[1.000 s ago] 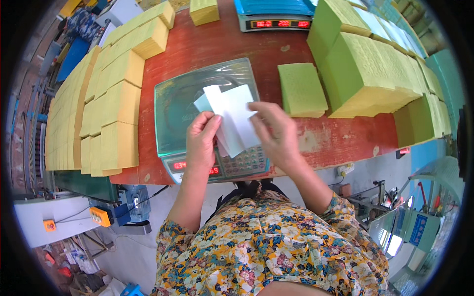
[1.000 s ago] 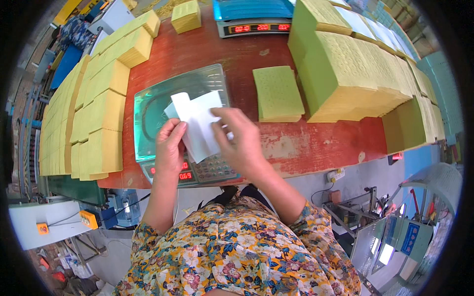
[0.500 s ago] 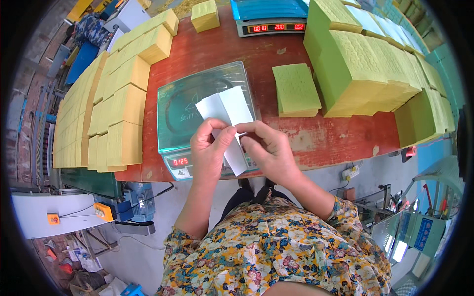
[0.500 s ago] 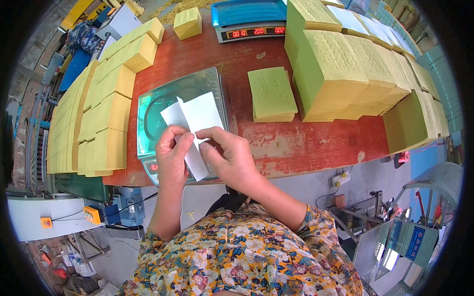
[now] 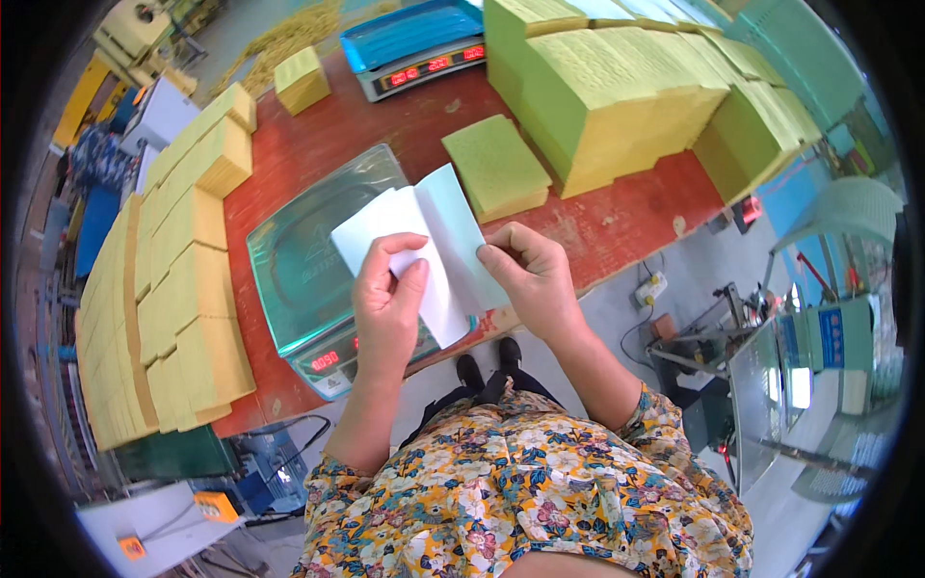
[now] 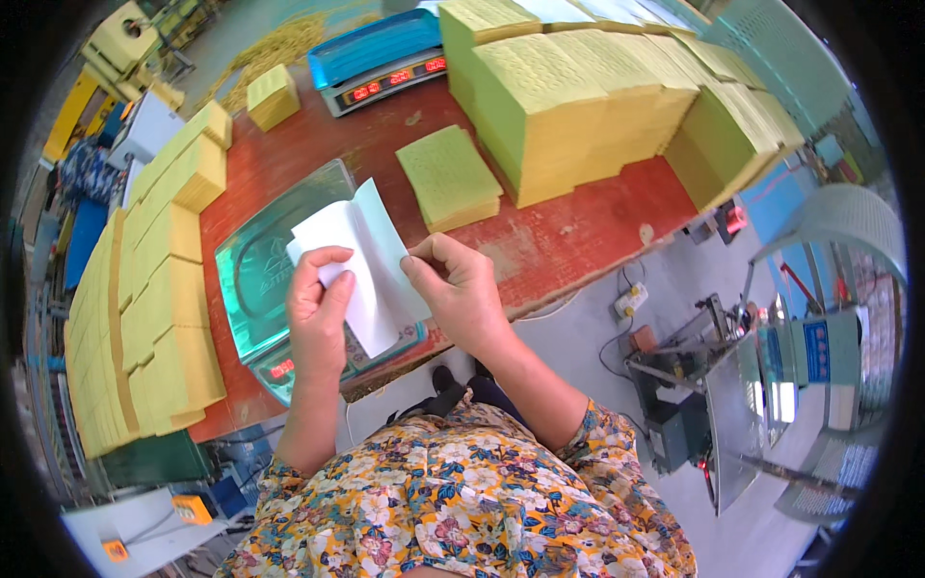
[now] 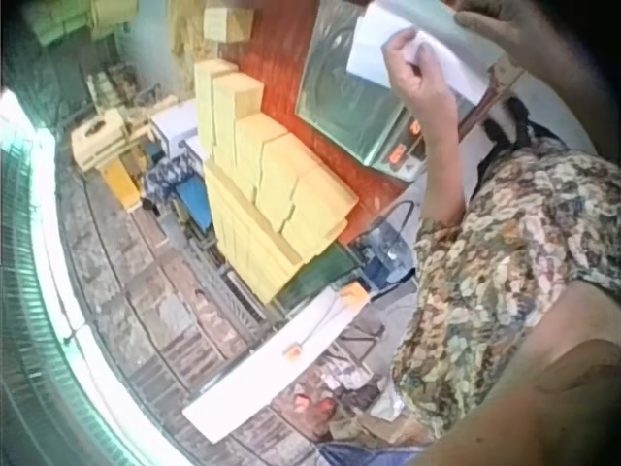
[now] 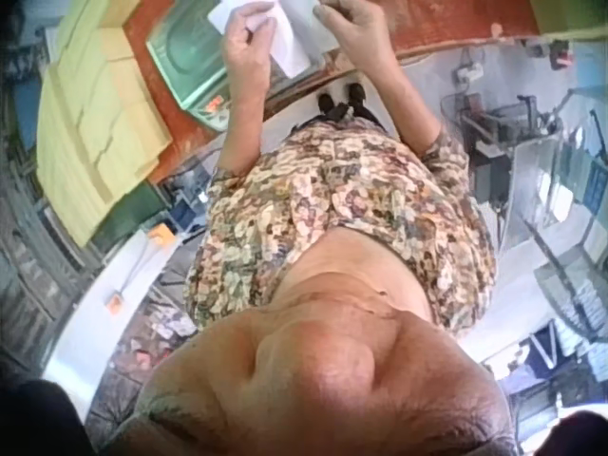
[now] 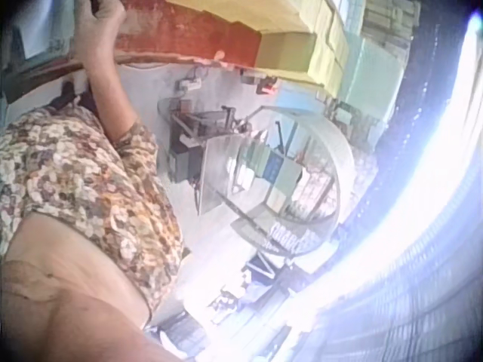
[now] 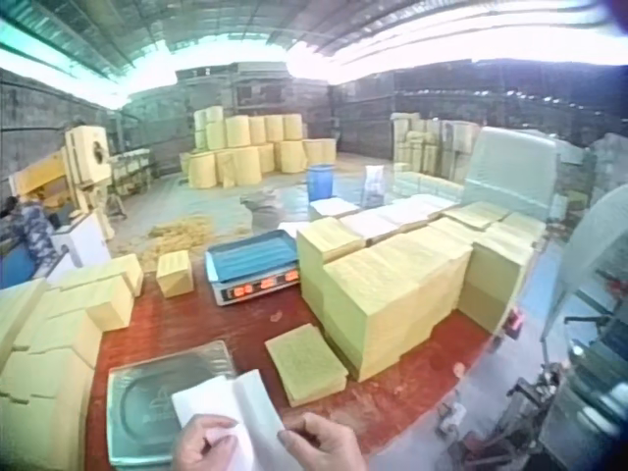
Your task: Weighing stacks of yellow paper, inserting a white slip, and passing them through a strapping machine.
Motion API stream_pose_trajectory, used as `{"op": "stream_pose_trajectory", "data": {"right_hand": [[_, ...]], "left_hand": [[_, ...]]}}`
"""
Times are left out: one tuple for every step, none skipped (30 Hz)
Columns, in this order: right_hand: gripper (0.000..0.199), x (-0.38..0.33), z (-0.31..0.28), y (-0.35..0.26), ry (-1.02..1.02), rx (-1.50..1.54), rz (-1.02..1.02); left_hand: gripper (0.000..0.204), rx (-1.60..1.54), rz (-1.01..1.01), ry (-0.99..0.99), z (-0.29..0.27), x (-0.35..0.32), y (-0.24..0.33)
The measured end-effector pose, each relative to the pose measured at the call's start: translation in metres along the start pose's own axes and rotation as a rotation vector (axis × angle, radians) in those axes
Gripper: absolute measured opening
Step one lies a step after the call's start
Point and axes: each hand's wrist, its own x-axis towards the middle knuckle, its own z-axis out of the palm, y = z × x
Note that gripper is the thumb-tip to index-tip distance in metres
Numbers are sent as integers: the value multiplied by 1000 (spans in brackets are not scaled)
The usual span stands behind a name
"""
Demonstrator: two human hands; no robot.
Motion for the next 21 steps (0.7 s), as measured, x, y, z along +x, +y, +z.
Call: {"op": "stream_pose_trajectory", "data": {"right_hand": [[10,-2,-5,-4,55,-24,8],[10,-5,-11,-3,90,-33,7],[11,-6,-20,3,139,-46,-43],[12,-4,-29,5,177,-56,-100],[12,-6,-38,6,210,-65,-111],[13,-7,-48,4,234,-164,-123],[15,-9,-55,5,253,-261,-129],[15,-10,-67,7,276,-261,-140],[16,-12,-78,9,316,-288,-156],[17,-14,-92,14,361,-320,-167],[17,-15,-108,21,393,-335,-154],[17,-17,-124,28,406,-329,-157],[17,-18,-141,35,413,-377,-109],[18,-18,-156,43,418,-424,-60],[18,-17,-171,50,386,-440,-22],[18,-15,-186,57,372,-432,-27],[17,-13,-200,66,351,-445,31],[16,-8,-216,74,322,-459,84],[16,-2,-235,85,303,-451,78],[15,3,-255,95,317,-472,57],[14,5,-273,104,328,-488,37]], "left_hand": [[22,-55,19,-1,3,2,4],[27,-110,36,-2,6,4,6],[42,-93,46,-57,7,9,1],[42,-103,55,-90,13,13,3],[48,-86,78,-74,20,14,7],[54,-66,108,-53,27,15,12],[66,14,97,-129,21,17,9],[69,75,154,-118,25,20,5],[71,177,179,-135,24,21,10],[73,273,201,-156,28,25,14],[73,277,212,-167,37,29,23],[74,196,235,-166,48,32,36],[76,121,257,-152,57,35,47],[76,132,264,-149,66,42,55],[78,14,363,-120,75,52,63],[80,-102,461,-88,86,61,72],[81,-191,480,-128,99,71,86],[83,-276,503,-161,115,82,100],[81,-296,513,-138,139,99,106],[78,-370,424,-224,165,120,111],[71,-298,399,-184,187,145,105]]}}
